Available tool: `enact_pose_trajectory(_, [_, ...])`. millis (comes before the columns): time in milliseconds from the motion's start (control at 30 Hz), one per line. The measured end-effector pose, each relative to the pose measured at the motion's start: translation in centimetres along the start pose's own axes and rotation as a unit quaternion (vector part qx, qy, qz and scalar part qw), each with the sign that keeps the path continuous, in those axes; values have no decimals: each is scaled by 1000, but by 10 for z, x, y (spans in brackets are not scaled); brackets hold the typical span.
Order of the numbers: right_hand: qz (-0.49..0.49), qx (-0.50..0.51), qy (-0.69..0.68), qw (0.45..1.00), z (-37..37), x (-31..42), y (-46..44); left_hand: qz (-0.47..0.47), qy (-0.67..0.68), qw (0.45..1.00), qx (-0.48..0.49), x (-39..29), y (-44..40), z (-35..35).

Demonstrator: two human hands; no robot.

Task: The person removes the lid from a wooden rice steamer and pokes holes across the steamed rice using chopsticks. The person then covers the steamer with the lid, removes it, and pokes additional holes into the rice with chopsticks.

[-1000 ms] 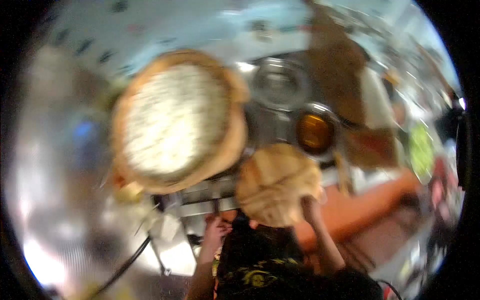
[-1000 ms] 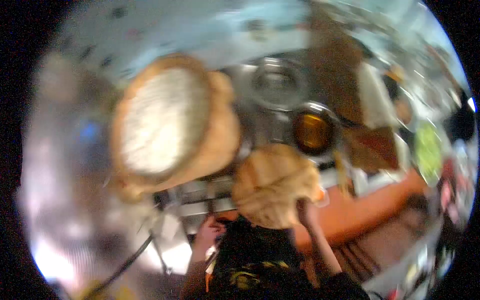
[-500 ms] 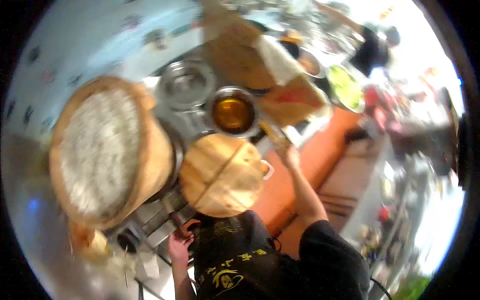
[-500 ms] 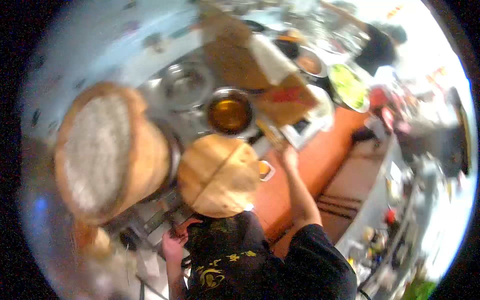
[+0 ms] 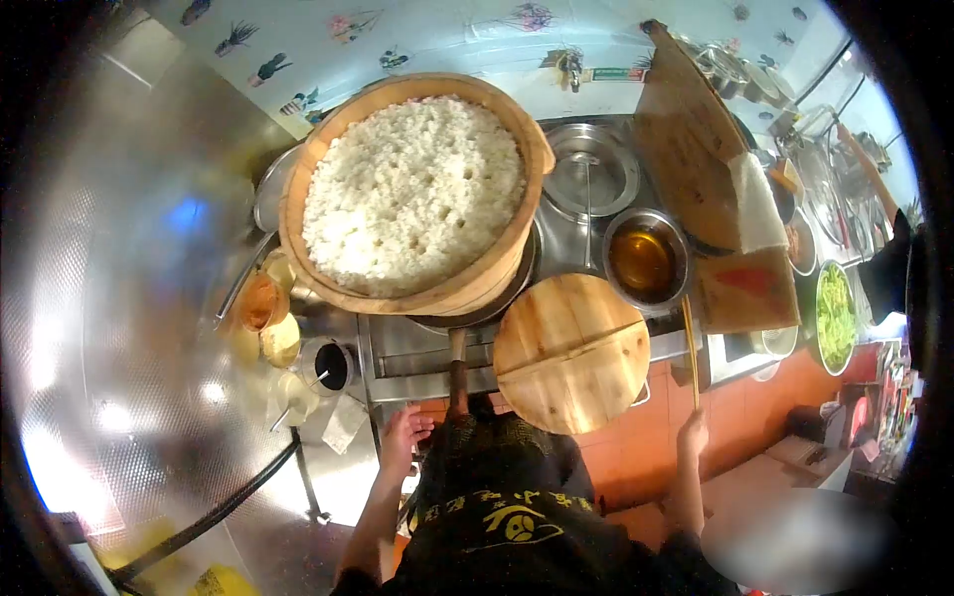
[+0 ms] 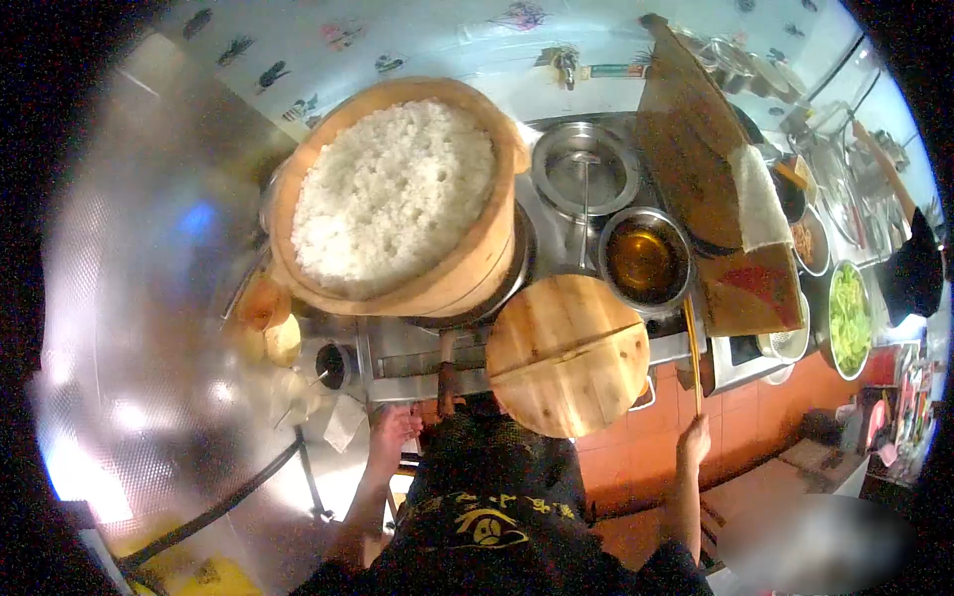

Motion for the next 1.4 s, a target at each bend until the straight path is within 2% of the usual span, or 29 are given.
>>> enact_pose_trajectory(33, [22,-22,-10,999,15,-9,25,-36,5,999,-12,-6,1,3])
enact_pose_trajectory(100, [-30,-65,-20,997,31,-33,82,-73,7,997,14,-15,3,4])
enact_pose_trajectory(133, [-111,-59,-144,982,79,16,114,-93,11,995,31,-22,2,0])
enact_pose_trajectory(167, [-67,-116,-79,988,73,4,141,-164,-100,978,82,-63,26,-19])
enact_pose_trajectory(200, [-161,-69,-207,963,77,-3,155,-120,-85,978,147,-55,22,-31])
enact_pose_trajectory(233, [-58,-128,-190,972,100,37,161,-72,-67,972,213,-43,21,-43])
enact_pose_trajectory(267, [44,-180,-167,968,130,93,172,-36,-30,964,262,-75,43,-68])
enact_pose_trajectory(300, [26,-147,-243,959,156,144,177,-90,-103,926,351,-76,46,-82])
enact_pose_trajectory(333, [7,-113,-318,941,172,180,175,-93,-111,900,411,-84,55,-98])
enact_pose_trajectory(367, [-39,-99,-447,888,168,182,171,-192,-63,855,477,-88,63,-120])
enact_pose_trajectory(400, [-20,-71,-461,884,187,224,170,-221,-43,828,514,-85,68,-136])
enact_pose_trajectory(433, [-2,-44,-473,880,224,282,175,-176,-16,807,564,-97,79,-149])
enact_pose_trajectory(467, [15,-18,-484,875,251,323,182,-200,-8,784,588,-117,90,-155])
enact_pose_trajectory(533, [49,34,-534,844,271,358,196,-246,50,760,599,-154,108,-156])
enact_pose_trajectory(667, [80,145,-455,875,288,393,220,-300,221,765,526,-188,110,-137])
enact_pose_trajectory(700, [74,207,-470,855,289,399,221,-304,251,768,505,-193,108,-131])
enact_pose_trajectory(733, [96,207,-437,870,289,405,220,-299,219,761,533,-191,102,-123])
enact_pose_trajectory(800, [103,127,-467,869,300,433,229,-314,202,795,479,-192,90,-93])
enact_pose_trajectory(900, [149,137,-570,796,314,446,226,-121,346,784,502,-178,86,-79])
enact_pose_trajectory(967, [200,120,-634,737,320,473,231,-24,316,772,550,-188,90,-60])
enact_pose_trajectory(1000, [264,63,-569,776,328,479,238,2,278,764,583,-192,95,-50])
enact_pose_trajectory(1033, [340,3,-505,794,327,487,237,6,286,769,571,-175,96,-59])
enact_pose_trajectory(1100, [360,-112,-374,847,317,477,235,-2,334,763,553,-153,100,-73])
enact_pose_trajectory(1200, [289,0,-458,841,324,508,238,-63,383,741,547,-180,87,-68])
enact_pose_trajectory(1233, [268,35,-473,838,326,512,238,-37,274,781,560,-172,88,-68])
enact_pose_trajectory(1267, [293,18,-439,849,327,503,235,-48,286,732,616,-165,85,-71])
enact_pose_trajectory(1333, [284,22,-524,802,338,520,235,-210,337,757,519,-192,93,-51])
enact_pose_trajectory(1367, [287,-33,-532,796,343,495,222,-159,250,748,594,-175,92,-53])
enact_pose_trajectory(1400, [282,-32,-535,796,353,492,217,-158,214,750,605,-164,83,-51])
Point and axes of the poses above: each hand's wrist, its own y-axis away from the middle knuckle, its own z-axis out of the back of the hand, x = y × z, the point moved 4 cm from there along -y, towards the middle knuckle, and after that the axes turned 7 degrees about -x, right-handed, at the moved point
